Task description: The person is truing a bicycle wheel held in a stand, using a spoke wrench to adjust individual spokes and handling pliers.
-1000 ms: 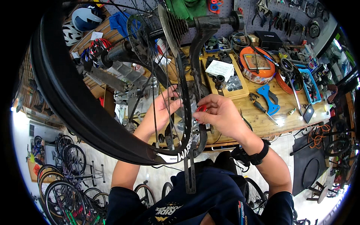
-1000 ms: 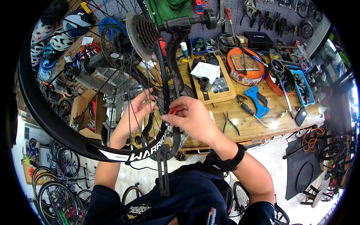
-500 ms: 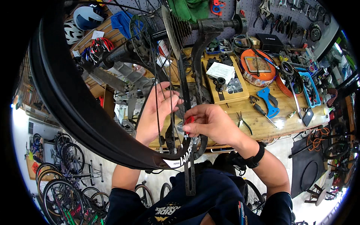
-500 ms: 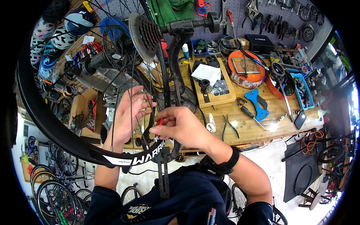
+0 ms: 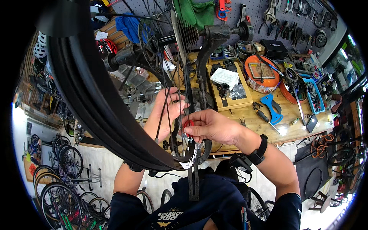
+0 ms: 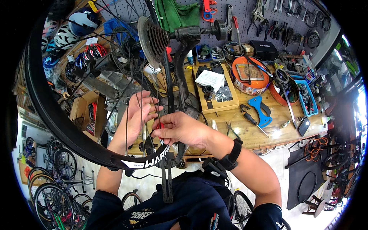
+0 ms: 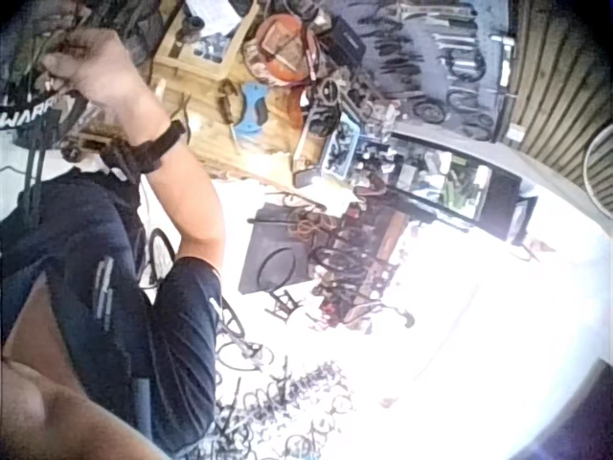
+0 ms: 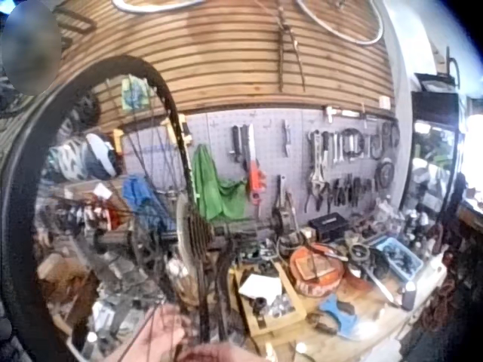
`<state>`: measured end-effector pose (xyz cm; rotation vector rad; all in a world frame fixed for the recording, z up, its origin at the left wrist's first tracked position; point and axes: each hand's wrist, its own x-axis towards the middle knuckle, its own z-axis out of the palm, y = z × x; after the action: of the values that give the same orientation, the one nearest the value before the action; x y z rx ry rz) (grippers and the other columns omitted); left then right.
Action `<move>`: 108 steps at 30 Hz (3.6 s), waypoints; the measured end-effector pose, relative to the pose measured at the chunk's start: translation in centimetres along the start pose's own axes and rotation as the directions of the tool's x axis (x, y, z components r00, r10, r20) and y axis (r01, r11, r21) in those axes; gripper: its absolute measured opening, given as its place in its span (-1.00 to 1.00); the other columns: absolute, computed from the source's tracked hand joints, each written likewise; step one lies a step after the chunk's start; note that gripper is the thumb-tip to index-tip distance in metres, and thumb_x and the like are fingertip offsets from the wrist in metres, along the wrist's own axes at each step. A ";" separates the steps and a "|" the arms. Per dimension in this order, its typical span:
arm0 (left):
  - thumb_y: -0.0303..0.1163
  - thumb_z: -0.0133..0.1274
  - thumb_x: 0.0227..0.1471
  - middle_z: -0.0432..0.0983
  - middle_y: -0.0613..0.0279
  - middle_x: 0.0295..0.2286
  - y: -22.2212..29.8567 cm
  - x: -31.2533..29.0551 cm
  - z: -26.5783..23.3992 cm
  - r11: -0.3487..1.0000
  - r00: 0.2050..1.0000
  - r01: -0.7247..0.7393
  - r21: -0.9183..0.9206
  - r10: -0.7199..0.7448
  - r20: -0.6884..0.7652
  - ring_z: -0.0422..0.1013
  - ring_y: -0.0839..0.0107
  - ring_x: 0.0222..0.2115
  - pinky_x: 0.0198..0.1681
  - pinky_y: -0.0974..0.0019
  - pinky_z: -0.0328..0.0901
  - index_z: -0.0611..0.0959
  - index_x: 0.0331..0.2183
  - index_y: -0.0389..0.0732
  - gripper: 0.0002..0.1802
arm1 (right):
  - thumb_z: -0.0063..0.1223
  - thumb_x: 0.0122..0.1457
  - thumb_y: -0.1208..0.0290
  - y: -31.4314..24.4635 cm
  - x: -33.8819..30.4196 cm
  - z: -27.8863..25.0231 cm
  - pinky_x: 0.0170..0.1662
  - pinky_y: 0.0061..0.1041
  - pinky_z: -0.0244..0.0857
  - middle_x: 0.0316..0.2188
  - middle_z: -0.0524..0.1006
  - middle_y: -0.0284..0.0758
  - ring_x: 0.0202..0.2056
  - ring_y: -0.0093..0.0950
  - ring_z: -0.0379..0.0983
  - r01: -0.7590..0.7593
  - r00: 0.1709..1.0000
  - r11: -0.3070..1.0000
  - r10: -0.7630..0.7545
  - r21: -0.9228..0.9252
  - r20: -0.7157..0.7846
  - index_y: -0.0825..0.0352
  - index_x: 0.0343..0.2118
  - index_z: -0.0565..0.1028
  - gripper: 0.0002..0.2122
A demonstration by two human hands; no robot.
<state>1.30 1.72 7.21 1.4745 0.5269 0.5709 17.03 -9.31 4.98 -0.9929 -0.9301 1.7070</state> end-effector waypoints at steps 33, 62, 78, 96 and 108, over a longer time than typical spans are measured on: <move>-0.10 -0.12 0.24 0.37 0.18 -0.26 1.6 -0.3 -1.0 0.973 0.997 -0.042 0.227 0.027 0.068 0.37 0.49 -0.26 -0.13 0.41 0.29 0.28 0.02 -0.23 -0.53 | 0.14 0.13 0.42 -2.5 1.0 1.6 -0.52 -0.64 0.12 -0.56 0.40 -0.49 -0.56 -0.74 0.23 0.044 0.987 0.985 -0.017 -0.168 0.159 0.37 -0.30 0.48 -0.85; 0.10 -0.24 0.24 0.39 0.17 -0.32 3.6 -0.6 0.8 0.997 0.998 0.064 0.054 -0.064 0.013 0.38 0.42 -0.35 -0.21 0.36 0.28 0.29 0.01 -0.28 -0.38 | 0.16 0.17 0.17 -2.0 0.0 1.7 -0.55 -0.79 0.01 -0.56 0.37 -0.61 -0.61 -0.80 0.15 0.039 0.941 0.983 0.024 -0.180 0.337 0.33 -0.35 0.52 -0.73; -0.08 -0.14 0.24 0.43 0.10 -0.30 4.0 0.0 0.2 0.987 0.988 0.154 0.051 -0.154 0.010 0.48 0.36 -0.32 -0.19 0.34 0.38 0.27 0.02 -0.25 -0.51 | 0.21 0.09 0.51 -0.7 -2.1 4.1 -0.55 -0.78 0.22 -0.46 0.50 -0.42 -0.55 -0.74 0.38 0.168 0.981 0.983 -0.175 -0.081 -0.089 0.37 -0.29 0.41 -0.81; -0.12 -0.02 0.17 0.39 0.15 -0.28 2.1 0.1 -1.2 0.995 0.993 0.072 0.066 -0.078 0.092 0.40 0.47 -0.32 -0.15 0.37 0.31 0.28 0.00 -0.26 -0.49 | 0.22 0.13 0.29 -2.3 0.2 0.8 -0.33 -0.68 0.25 -0.50 0.52 -0.46 -0.41 -0.71 0.38 0.216 0.968 0.954 -0.181 -0.210 0.174 0.40 -0.36 0.53 -0.76; -0.19 0.04 0.15 0.34 0.22 -0.22 0.7 0.5 -0.8 0.968 0.996 -0.023 0.250 -0.001 0.093 0.30 0.49 -0.17 -0.03 0.39 0.22 0.29 0.02 -0.25 -0.49 | 0.19 -0.11 0.42 1.3 3.3 1.2 -0.45 -0.43 0.30 -0.64 0.47 -0.24 -0.57 -0.50 0.42 0.113 0.928 0.617 -0.346 -0.778 -0.139 0.50 -0.24 0.50 -0.65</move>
<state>1.17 2.65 7.85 1.7371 0.5326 0.4532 14.68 -6.79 3.58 -1.5274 -1.5649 0.8741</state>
